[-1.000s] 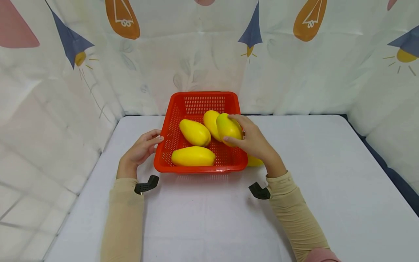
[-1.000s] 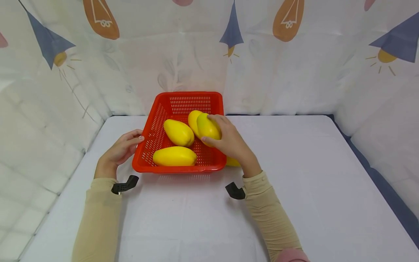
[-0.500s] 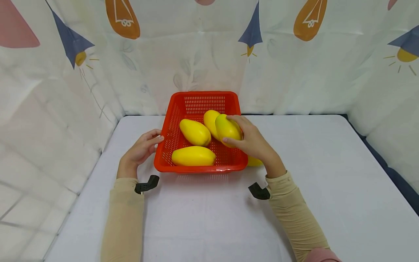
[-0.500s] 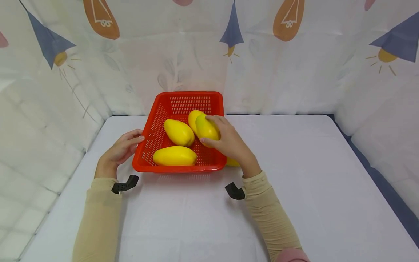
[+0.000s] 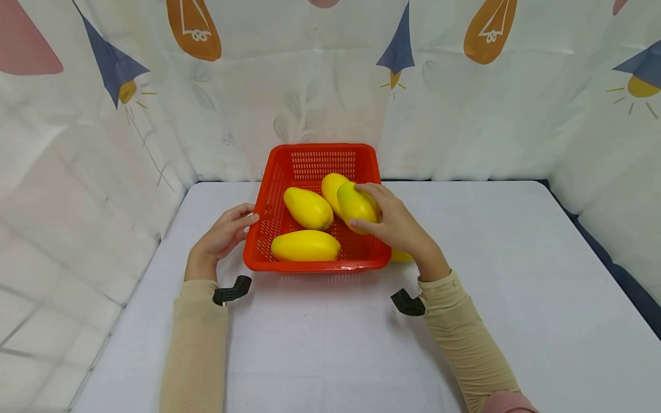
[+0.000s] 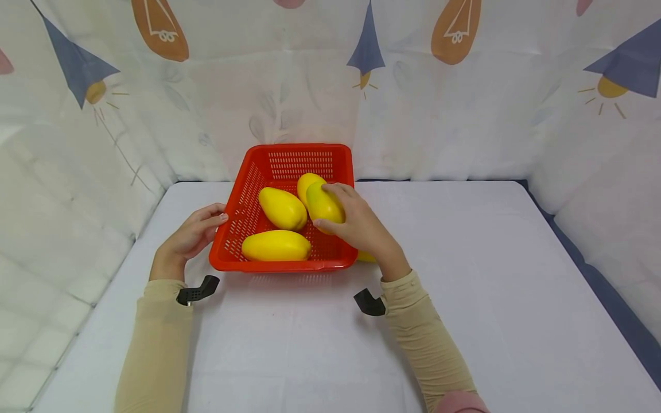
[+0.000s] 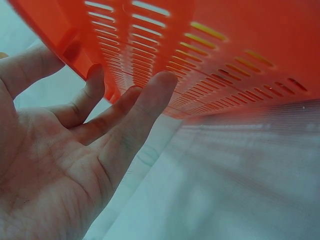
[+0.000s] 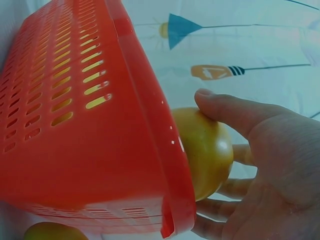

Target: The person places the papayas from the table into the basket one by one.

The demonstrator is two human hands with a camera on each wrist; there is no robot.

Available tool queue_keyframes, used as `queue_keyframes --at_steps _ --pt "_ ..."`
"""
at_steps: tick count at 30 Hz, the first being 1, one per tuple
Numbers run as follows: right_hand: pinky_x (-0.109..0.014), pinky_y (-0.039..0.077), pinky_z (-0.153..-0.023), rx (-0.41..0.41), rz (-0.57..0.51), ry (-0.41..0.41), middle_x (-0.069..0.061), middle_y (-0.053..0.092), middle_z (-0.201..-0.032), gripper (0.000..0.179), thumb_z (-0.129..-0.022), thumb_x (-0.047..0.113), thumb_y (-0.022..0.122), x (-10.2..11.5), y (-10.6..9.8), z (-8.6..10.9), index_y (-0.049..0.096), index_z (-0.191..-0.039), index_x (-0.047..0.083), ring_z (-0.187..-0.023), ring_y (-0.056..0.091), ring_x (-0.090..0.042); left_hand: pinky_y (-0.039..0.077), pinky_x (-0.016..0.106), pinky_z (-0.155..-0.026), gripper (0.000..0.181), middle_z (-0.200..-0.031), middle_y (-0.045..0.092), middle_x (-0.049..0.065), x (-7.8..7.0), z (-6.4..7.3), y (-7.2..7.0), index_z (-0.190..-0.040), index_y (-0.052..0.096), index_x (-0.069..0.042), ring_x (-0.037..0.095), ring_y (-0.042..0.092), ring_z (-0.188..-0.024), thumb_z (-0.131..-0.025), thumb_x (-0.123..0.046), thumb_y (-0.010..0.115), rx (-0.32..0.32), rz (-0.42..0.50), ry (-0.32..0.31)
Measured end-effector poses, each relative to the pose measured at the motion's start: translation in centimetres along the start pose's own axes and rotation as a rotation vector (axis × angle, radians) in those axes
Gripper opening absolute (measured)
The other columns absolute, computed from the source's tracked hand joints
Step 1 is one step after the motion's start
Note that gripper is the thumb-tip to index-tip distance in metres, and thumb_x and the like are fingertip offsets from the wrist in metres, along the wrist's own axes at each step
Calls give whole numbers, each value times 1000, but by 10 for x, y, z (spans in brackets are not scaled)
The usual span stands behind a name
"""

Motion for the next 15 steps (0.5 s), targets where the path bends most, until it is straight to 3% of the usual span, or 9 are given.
queue_keyframes --at_steps 15 --pt "-46 44 -106 19 7 -10 1 36 -151 69 -86 43 70 3 9 0 39 -145 25 -127 44 -22 56 25 -81 39 -118 49 11 0 0 1 -125 43 6 14 57 -101 -101 -22 50 -4 -14 1"
Point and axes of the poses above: each hand's wrist, its own z-axis away from the middle knuckle, its own y-axis out of the palm, x = y × z, the point moved 6 cm from there along -z, towards the middle knuckle
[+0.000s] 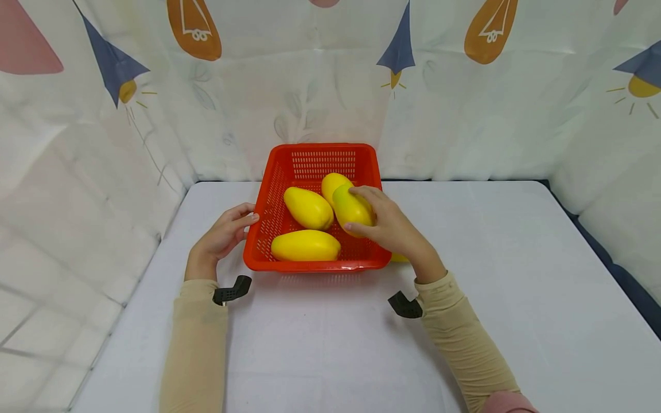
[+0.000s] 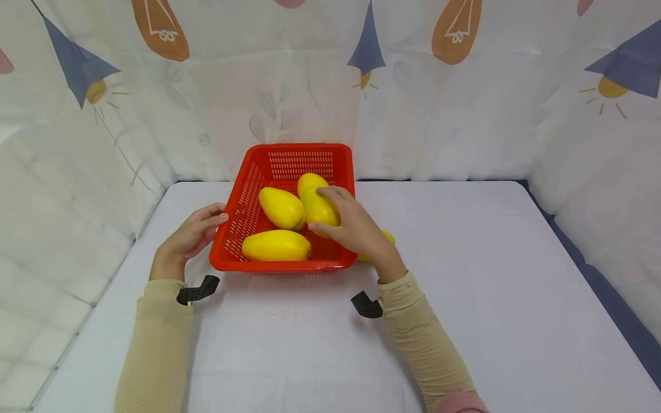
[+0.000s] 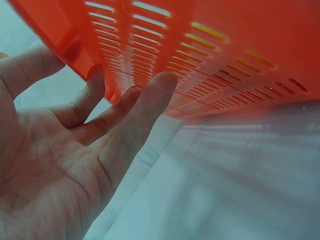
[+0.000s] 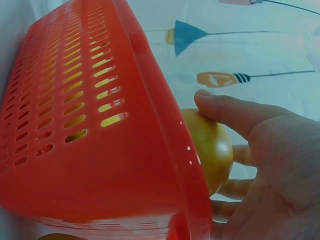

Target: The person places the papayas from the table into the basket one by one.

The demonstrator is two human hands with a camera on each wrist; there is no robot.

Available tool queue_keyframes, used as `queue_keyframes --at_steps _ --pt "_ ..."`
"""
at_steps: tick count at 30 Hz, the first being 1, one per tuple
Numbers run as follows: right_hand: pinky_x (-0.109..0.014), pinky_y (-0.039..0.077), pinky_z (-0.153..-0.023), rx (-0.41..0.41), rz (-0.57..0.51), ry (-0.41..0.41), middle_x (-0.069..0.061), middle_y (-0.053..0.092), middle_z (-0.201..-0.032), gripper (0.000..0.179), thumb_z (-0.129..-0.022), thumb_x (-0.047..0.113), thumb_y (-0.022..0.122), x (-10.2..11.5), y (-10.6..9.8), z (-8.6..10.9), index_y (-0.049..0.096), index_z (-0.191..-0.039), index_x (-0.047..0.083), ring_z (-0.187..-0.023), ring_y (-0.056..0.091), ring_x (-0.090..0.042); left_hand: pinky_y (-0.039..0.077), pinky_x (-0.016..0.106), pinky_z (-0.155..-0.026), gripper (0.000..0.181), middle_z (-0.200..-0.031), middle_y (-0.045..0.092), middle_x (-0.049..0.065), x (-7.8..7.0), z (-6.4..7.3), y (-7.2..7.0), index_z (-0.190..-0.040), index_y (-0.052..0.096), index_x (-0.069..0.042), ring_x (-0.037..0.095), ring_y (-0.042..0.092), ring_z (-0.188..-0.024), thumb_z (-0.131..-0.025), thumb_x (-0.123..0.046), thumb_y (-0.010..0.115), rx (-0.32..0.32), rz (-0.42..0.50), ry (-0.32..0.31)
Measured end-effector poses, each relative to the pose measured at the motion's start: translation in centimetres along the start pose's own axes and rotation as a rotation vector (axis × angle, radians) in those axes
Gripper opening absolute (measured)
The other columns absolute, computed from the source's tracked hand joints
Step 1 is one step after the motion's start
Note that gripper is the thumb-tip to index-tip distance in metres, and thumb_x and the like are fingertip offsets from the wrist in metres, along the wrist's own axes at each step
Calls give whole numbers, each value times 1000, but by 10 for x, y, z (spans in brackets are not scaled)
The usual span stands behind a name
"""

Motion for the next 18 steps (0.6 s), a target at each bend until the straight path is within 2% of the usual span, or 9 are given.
queue_keyframes --at_steps 10,18 --pt "-44 46 -102 24 14 -25 2 37 -150 68 -87 40 70 6 7 0 38 -145 26 -122 46 -21 56 26 -82 33 -117 52 8 -1 1 -1 -124 49 1 14 57 -102 -100 -22 51 4 7 9" --pt "-45 45 -105 25 34 -28 0 36 -150 68 -87 40 70 6 10 1 39 -145 24 -125 45 -22 56 25 -81 41 -120 48 12 1 1 -2 -128 41 7 14 58 -101 -100 -22 51 2 12 -7"
Point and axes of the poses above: each hand's wrist, its own z-axis away from the middle knuckle, its own y-axis out of the palm, x = y × z, the point moved 6 cm from there along -z, towards the middle knuckle
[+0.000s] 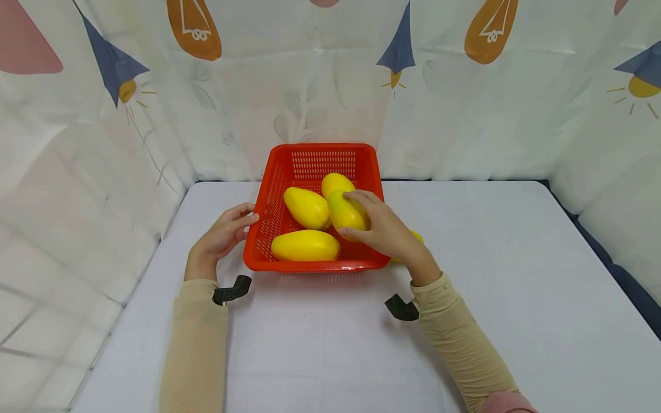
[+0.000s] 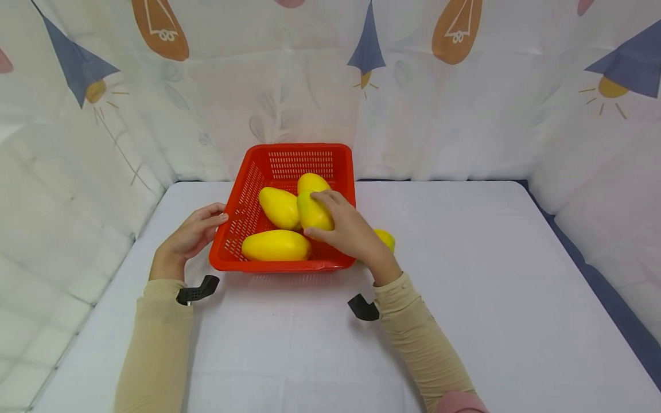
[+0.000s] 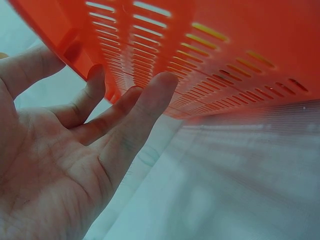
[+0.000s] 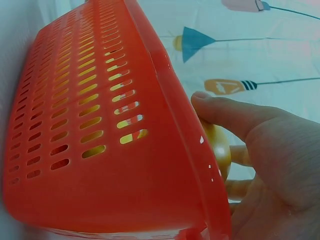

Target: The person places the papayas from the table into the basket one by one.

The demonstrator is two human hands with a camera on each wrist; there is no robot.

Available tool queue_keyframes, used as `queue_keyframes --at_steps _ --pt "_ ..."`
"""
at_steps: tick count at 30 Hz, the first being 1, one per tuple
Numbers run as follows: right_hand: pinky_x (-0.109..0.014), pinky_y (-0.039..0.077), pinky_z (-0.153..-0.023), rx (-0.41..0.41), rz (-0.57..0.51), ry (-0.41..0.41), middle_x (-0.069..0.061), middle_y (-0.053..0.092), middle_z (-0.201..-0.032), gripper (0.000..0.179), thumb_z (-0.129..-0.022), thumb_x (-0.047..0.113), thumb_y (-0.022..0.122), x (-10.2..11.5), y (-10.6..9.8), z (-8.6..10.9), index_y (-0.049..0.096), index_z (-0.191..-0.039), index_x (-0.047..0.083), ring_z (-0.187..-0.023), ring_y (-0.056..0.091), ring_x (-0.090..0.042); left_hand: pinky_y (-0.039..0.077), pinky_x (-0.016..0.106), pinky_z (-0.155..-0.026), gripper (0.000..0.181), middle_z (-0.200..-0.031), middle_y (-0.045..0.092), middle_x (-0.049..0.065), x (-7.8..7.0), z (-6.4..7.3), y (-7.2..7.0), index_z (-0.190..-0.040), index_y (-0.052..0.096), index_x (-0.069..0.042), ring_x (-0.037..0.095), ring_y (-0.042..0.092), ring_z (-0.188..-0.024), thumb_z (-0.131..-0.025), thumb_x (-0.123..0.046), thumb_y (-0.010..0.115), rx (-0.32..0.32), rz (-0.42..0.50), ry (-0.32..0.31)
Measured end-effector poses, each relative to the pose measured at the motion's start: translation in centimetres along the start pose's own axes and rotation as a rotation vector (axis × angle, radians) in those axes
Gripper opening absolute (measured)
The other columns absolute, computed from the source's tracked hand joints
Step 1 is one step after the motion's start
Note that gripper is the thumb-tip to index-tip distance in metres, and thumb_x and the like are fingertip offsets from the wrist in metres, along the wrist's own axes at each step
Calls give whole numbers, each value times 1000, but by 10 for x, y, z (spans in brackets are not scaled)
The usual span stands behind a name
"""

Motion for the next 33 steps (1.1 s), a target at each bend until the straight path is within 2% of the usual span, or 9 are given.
queue_keyframes --at_steps 18,27,33 --pt "-44 43 -107 29 47 -3 -2 37 -149 69 -85 42 72 -3 5 -1 41 -143 22 -128 45 -22 56 25 -81 38 -118 50 10 0 0 0 -126 45 5 14 58 -101 -100 -22 51 0 -5 8" --pt "-45 49 -101 29 24 3 -3 38 -148 65 -85 36 73 -2 5 -1 45 -141 18 -117 56 -28 56 26 -81 32 -115 52 5 0 0 0 -123 49 1 12 60 -98 -100 -22 51 5 -3 16" --pt "-46 47 -103 23 22 -2 -4 38 -148 64 -86 36 73 -2 4 -1 46 -140 17 -122 53 -31 57 25 -79 30 -113 52 6 -1 0 1 -121 48 0 11 61 -95 -100 -21 51 4 12 12"
Point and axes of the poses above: each hand's wrist, its own z-axis away from the middle knuckle, its own y-axis out of the palm, x = y × z, the point moved 6 cm from there along -z, towards the middle knuckle
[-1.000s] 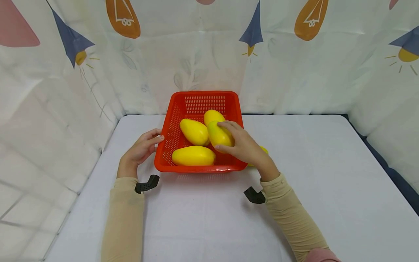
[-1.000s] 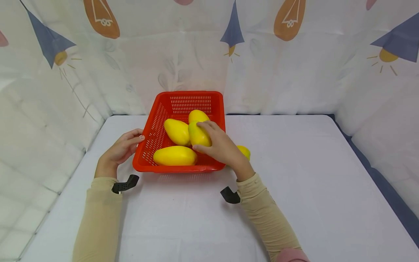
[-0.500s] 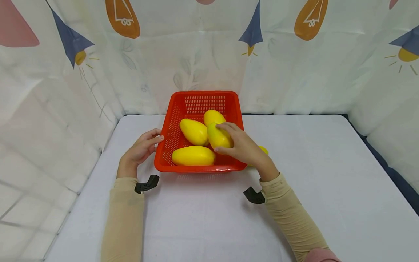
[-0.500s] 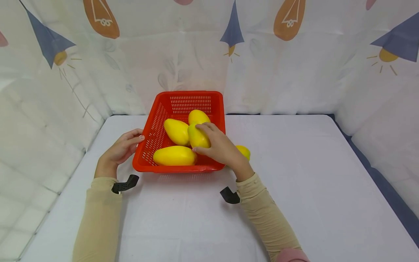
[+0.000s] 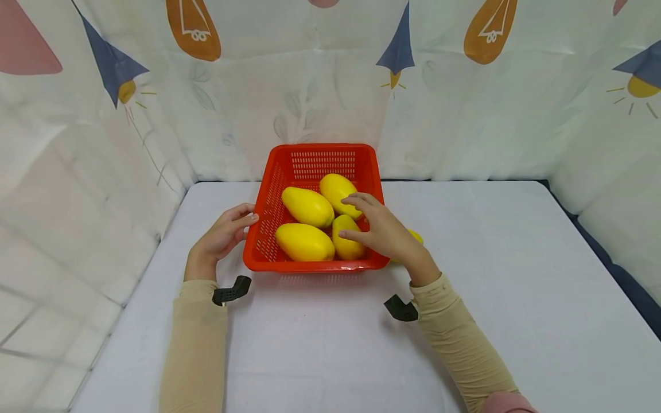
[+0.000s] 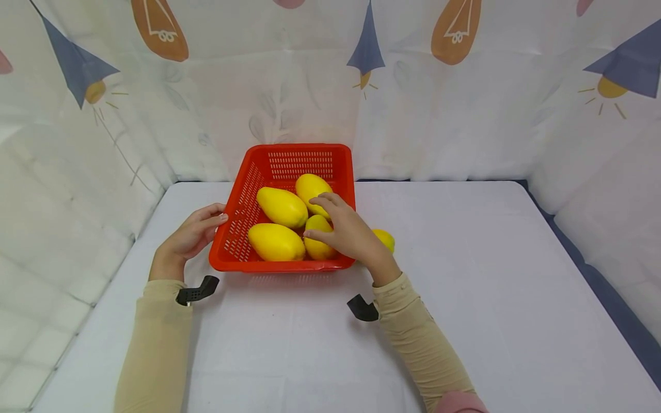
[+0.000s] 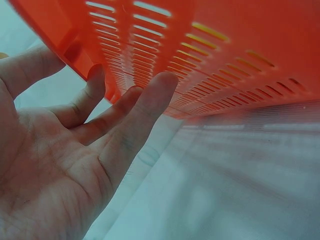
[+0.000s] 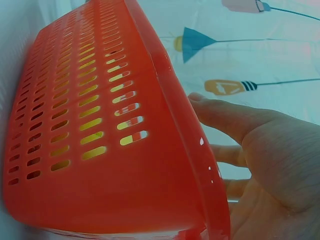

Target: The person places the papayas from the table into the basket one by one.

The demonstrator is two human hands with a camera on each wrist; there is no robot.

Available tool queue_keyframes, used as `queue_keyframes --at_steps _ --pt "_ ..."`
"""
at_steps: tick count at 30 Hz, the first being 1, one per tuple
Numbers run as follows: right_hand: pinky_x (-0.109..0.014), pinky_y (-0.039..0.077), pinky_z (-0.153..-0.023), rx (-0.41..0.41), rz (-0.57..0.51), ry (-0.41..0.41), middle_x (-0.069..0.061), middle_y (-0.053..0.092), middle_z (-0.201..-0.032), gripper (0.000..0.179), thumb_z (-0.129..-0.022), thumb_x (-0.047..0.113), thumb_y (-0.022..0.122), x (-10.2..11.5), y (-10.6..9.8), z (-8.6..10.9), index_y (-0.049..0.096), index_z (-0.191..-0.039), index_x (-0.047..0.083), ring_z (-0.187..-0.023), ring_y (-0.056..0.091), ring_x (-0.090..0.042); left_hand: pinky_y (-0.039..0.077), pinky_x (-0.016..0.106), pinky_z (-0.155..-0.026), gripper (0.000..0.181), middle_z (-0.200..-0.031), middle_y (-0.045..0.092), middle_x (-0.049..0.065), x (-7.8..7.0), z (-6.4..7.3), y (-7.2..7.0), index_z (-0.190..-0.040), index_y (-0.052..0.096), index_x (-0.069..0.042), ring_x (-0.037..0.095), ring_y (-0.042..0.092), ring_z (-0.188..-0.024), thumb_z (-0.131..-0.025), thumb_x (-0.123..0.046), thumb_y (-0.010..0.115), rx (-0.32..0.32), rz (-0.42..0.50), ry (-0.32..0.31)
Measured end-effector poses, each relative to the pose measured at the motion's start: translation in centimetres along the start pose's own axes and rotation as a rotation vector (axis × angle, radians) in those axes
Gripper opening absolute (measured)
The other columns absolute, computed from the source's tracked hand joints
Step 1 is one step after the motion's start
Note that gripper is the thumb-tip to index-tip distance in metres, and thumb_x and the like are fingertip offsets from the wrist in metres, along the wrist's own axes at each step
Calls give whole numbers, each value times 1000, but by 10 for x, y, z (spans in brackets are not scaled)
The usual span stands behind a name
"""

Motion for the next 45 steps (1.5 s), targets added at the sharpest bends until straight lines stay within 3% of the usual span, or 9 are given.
queue_keyframes --at_steps 11,45 --pt "-44 43 -108 -13 11 -6 -4 37 -151 62 -87 37 71 1 -3 1 47 -139 16 -131 46 -26 56 25 -80 25 -112 54 0 -1 0 -1 -119 53 -5 10 60 -98 -100 -21 50 4 -11 11" --pt "-47 38 -112 -30 31 30 -3 39 -149 61 -87 36 70 -2 -12 1 47 -139 15 -136 40 -25 56 25 -81 26 -114 53 2 0 -1 0 -120 51 -5 10 60 -98 -100 -22 50 0 -16 -2"
Point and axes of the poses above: each hand's wrist, its own z-axis away from the middle knuckle, its own y-axis out of the palm, x = y × z, the point moved 6 cm from there along -z, towards the middle knuckle
